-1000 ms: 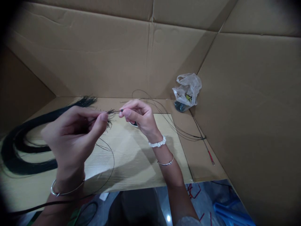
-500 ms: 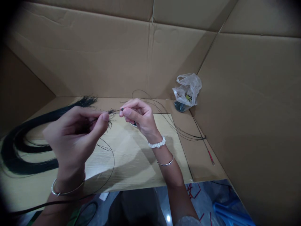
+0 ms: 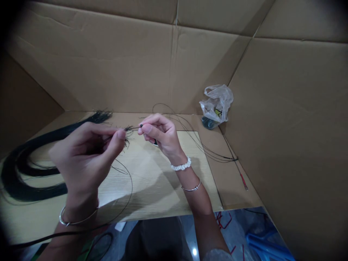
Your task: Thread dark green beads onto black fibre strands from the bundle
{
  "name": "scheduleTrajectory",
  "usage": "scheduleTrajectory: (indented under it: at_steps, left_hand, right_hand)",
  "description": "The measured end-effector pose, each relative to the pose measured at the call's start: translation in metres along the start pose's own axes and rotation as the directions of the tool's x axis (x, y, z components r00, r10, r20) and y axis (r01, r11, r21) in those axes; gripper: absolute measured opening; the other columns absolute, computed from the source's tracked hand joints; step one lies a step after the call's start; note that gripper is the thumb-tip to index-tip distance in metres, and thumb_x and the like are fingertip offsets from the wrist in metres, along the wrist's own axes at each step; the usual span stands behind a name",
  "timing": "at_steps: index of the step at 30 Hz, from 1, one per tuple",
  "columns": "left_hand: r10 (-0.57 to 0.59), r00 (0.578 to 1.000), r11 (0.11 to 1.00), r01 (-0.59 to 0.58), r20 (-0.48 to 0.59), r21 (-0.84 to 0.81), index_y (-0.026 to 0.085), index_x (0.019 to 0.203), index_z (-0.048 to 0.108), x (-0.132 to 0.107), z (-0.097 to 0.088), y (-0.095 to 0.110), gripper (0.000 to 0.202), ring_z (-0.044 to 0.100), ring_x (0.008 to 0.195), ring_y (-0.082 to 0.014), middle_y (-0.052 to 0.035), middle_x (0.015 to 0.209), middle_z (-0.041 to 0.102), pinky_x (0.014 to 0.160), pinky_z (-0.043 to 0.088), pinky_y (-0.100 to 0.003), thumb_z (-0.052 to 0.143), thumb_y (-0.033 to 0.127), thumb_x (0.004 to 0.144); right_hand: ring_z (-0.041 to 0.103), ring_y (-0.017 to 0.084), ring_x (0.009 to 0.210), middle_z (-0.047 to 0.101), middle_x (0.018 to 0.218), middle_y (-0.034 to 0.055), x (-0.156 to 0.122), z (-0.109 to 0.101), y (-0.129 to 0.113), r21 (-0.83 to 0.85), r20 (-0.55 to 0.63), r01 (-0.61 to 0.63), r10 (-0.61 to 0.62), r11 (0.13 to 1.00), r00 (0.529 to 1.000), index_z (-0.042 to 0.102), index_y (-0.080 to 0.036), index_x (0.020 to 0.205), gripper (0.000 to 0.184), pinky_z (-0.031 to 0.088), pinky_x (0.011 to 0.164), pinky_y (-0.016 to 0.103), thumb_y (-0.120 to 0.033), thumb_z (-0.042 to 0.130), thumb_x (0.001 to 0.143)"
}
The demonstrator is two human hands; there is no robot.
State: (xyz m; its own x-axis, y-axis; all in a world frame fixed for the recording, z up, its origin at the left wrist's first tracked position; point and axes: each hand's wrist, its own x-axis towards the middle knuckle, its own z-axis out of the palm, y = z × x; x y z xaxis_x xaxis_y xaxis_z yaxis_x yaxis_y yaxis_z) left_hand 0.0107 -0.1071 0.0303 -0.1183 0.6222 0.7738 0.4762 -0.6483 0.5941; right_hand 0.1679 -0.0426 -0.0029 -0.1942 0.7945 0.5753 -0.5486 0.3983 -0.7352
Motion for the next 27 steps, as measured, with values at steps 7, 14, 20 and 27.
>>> scheduleTrajectory:
  at_steps: [7, 14, 20, 27]
  left_hand:
    - [-0.025, 1.0, 1.0, 0.026, -0.007, 0.014, 0.022, 0.081, 0.071, -0.0011, 0.0002, -0.0004, 0.008, 0.049, 0.054, -0.0083, 0.0034, 0.062, 0.058, 0.047, 0.038, -0.022, 0.075, 0.026, 0.087]
    - [-0.027, 1.0, 1.0, 0.027, -0.005, 0.011, 0.022, 0.08, 0.07, -0.0012, 0.0005, -0.0007, 0.01, 0.046, 0.052, -0.008, 0.0042, 0.06, 0.054, 0.046, 0.037, -0.023, 0.075, 0.027, 0.087]
    - [-0.013, 1.0, 1.0, 0.013, -0.013, 0.01, 0.022, 0.08, 0.07, -0.0009, 0.0004, -0.0001, 0.01, 0.047, 0.053, -0.0077, 0.0042, 0.062, 0.057, 0.047, 0.037, -0.023, 0.076, 0.024, 0.087]
    - [-0.021, 1.0, 0.999, 0.021, -0.016, 0.031, 0.023, 0.08, 0.07, -0.0015, 0.0, -0.0007, 0.01, 0.05, 0.054, -0.0085, 0.0038, 0.062, 0.058, 0.047, 0.038, -0.023, 0.076, 0.027, 0.087]
  right_hand:
    - [0.054, 0.005, 0.057, 0.066, 0.075, -0.0038, 0.0002, -0.0011, 0.0025, 0.003, 0.001, -0.029, 0.029, 1.0, 1.0, 0.071, -0.023, 0.086, 0.018, 0.04, 0.045, 0.015, -0.039, 0.079, 0.085]
    - [0.055, 0.005, 0.058, 0.065, 0.075, -0.0037, -0.0004, 0.0002, 0.0014, 0.005, -0.004, -0.031, 0.031, 1.0, 1.0, 0.071, -0.024, 0.086, 0.018, 0.04, 0.045, 0.015, -0.04, 0.078, 0.085]
    - [0.055, 0.005, 0.059, 0.065, 0.076, -0.0036, -0.0007, 0.0009, -0.0002, 0.011, 0.001, -0.033, 0.033, 0.999, 0.999, 0.071, -0.024, 0.086, 0.016, 0.04, 0.046, 0.015, -0.038, 0.078, 0.085]
    - [0.055, 0.005, 0.058, 0.065, 0.076, -0.0035, -0.0003, 0.0013, -0.0007, -0.004, -0.015, -0.048, 0.048, 0.999, 0.999, 0.07, -0.023, 0.085, 0.02, 0.04, 0.046, 0.015, -0.041, 0.08, 0.083]
